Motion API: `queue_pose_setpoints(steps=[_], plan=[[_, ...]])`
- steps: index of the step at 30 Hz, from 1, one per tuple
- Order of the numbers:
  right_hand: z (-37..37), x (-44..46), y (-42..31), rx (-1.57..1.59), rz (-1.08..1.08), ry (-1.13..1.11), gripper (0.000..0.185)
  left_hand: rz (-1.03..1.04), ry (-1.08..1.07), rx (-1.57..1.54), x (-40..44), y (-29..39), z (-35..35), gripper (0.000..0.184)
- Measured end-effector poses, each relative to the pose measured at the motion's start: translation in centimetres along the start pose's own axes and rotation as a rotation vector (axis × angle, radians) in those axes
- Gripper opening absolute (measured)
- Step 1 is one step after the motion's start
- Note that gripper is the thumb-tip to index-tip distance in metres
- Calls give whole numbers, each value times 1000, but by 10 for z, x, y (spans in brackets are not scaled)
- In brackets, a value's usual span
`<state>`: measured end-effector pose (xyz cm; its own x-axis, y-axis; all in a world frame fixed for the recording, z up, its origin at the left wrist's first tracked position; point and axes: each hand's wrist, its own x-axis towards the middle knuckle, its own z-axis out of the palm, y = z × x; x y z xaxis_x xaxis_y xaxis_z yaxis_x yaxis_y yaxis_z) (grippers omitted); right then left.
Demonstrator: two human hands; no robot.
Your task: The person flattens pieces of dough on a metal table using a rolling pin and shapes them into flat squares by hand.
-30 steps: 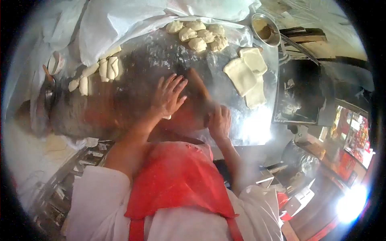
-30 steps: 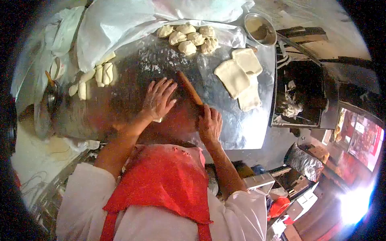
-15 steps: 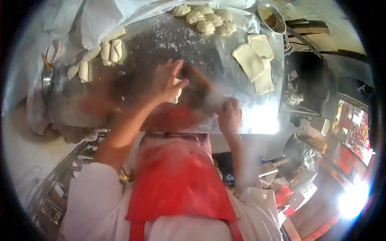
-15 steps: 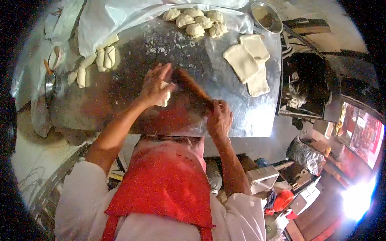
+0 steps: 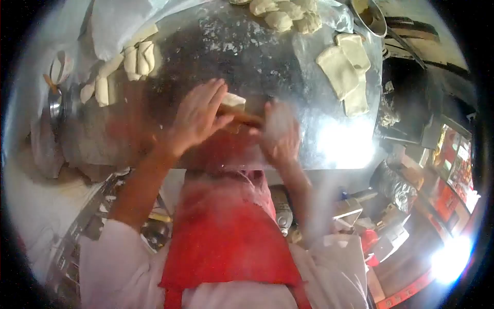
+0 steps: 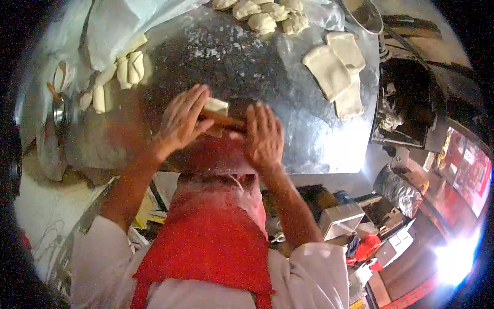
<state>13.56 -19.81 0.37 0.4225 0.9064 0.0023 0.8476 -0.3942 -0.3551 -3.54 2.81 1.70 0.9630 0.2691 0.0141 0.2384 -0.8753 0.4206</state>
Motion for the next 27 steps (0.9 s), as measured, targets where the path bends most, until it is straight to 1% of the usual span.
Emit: queue_pose_setpoints(steps=[1, 2, 3, 4, 5, 6, 7, 8, 10, 11, 13, 14, 16, 17, 18, 19, 20, 21, 22, 23, 25, 26, 27], plan=[[-4, -12, -11, -5, 13, -8, 84, 5, 49, -6, -14, 6, 4, 82], [-4, -18, -21, -19, 30, -19, 84, 5, 47, -16, -15, 5, 10, 82], [-2, -18, -24, -31, 44, -25, 84, 3, 68, -14, -15, 2, 15, 86], [5, -5, -16, -62, 43, -31, 85, 2, 88, -9, -11, 1, 15, 90], [10, 14, -2, -59, 46, -36, 85, 0, 82, -11, 2, -5, 20, 90], [0, 44, 5, -126, 35, -27, 86, -35, 67, 43, 30, -10, 17, 91], [-6, 56, 5, -194, 22, -19, 87, -71, 53, 97, 43, -12, 15, 91], [-7, 53, 2, -193, 20, -19, 87, -73, 53, 99, 40, -13, 17, 91], [-14, 56, -4, -169, 82, -22, 87, -51, 201, 7, 36, -18, 23, 93], [-11, 39, -11, -174, 78, -1, 87, -63, 178, -9, 16, -9, 23, 98], [4, -23, -27, -11, 80, -24, 85, -57, 101, 80, -31, 15, 15, 102], [3, -34, -31, -12, 87, -33, 85, -58, 93, 72, -44, 19, 13, 102], [4, -39, -37, 4, 17, 41, 84, -32, -7, 94, -54, 22, 7, 106], [8, -29, -27, -7, 31, -6, 83, -28, -4, 42, -45, 12, 13, 105], [5, 3, -14, -18, 41, -51, 81, -27, 2, -8, -17, 0, 13, 104], [3, 35, -2, -73, 26, -13, 78, -50, -23, 66, 14, -13, 13, 98], [1, 65, 10, -129, 11, 22, 75, -37, 151, 87, 45, -24, 20, 90], [-1, 98, 24, -53, 8, 76, 73, -80, 214, 51, 77, -43, 27, 88], [-2, 112, 32, 21, 11, 131, 71, -119, 273, 14, 91, -53, 34, 87], [0, 98, 28, 21, 17, 120, 71, -122, 265, 6, 77, -46, 39, 87], [3, 83, 17, -96, 58, 138, 71, -47, 253, 162, 56, -34, 34, 87], [6, 52, 6, -110, 23, 139, 70, -74, 193, 88, 24, -10, 24, 90], [9, 20, -4, -73, 26, 67, 68, -85, 114, 8, -4, 7, 16, 96]])
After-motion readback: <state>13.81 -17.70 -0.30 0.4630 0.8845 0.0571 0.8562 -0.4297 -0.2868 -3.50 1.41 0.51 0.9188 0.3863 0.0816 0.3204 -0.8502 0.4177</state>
